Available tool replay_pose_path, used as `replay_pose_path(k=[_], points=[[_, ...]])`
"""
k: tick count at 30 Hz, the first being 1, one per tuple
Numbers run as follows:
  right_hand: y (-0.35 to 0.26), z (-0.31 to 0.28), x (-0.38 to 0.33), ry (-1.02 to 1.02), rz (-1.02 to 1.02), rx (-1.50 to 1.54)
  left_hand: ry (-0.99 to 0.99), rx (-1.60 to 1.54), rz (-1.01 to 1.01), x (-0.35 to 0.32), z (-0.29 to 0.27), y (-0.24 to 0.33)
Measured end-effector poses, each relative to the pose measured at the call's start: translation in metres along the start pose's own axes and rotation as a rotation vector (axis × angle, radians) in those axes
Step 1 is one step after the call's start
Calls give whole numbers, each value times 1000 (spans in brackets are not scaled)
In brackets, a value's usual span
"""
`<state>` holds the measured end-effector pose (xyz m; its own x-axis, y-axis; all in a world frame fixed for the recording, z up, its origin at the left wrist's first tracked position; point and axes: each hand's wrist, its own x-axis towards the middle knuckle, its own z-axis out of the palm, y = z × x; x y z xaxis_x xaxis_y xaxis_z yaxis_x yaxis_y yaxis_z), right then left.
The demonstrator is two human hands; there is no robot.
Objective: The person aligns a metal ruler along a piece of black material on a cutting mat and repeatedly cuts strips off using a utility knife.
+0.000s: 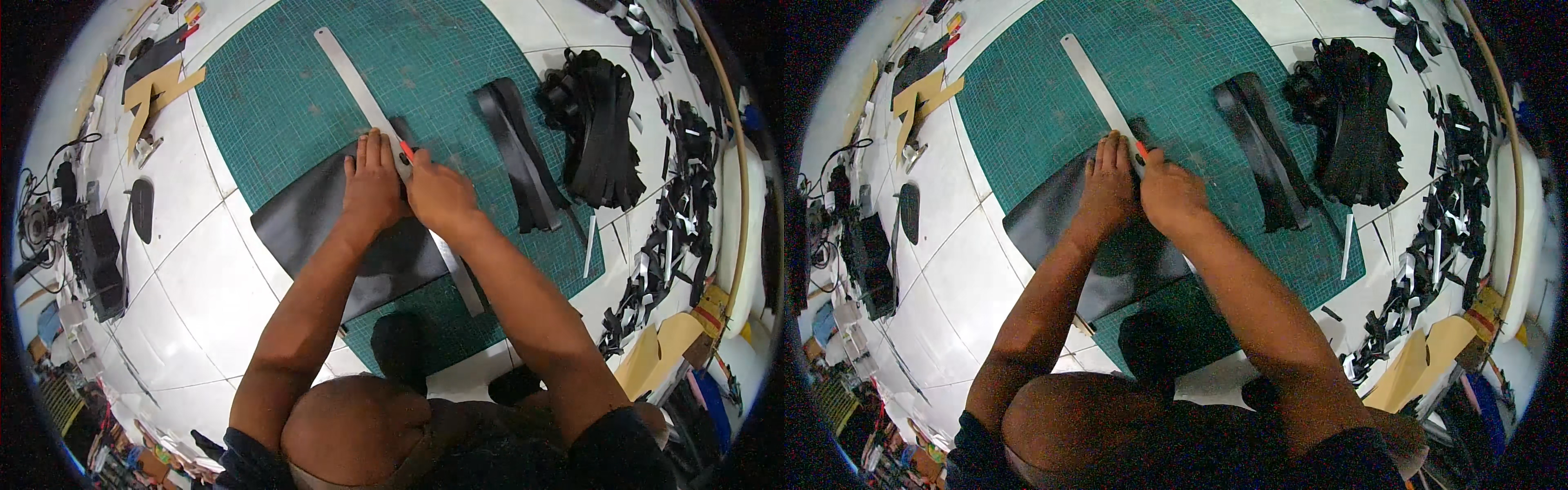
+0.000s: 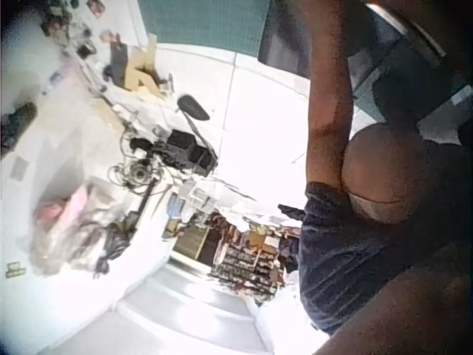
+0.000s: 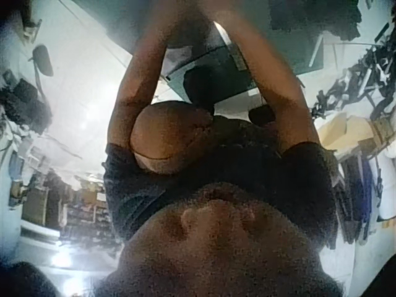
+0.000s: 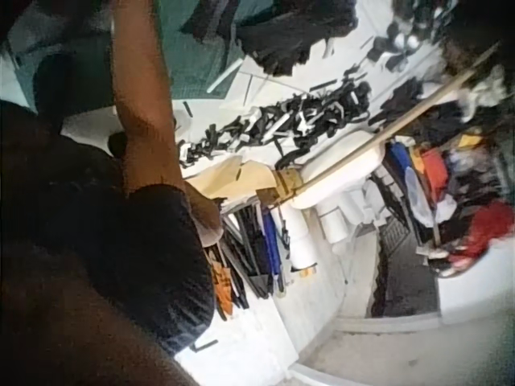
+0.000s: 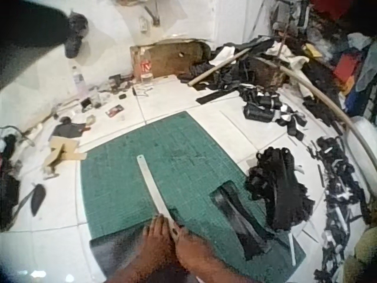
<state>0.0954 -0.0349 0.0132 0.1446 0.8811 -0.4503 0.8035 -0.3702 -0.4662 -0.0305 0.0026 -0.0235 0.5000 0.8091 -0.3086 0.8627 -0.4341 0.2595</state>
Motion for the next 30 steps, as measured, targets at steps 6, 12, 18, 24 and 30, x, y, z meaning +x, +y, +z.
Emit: replay_pose_path(k=[6,12,18,24,30], points=[[-1,-7,4,-24,-18,4,8,4,9,1,-2,1],[28,-11,-59,-245,66,23,-66,-30,-29,-3,-18,6],[93,12,-180,-400,214,-25,-21,-56,-21,-3,-21,8],[110,-19,-225,-542,288,-154,-19,-60,-27,-2,-18,12],[74,-58,-171,-173,140,226,-27,-35,-31,-7,-17,3]])
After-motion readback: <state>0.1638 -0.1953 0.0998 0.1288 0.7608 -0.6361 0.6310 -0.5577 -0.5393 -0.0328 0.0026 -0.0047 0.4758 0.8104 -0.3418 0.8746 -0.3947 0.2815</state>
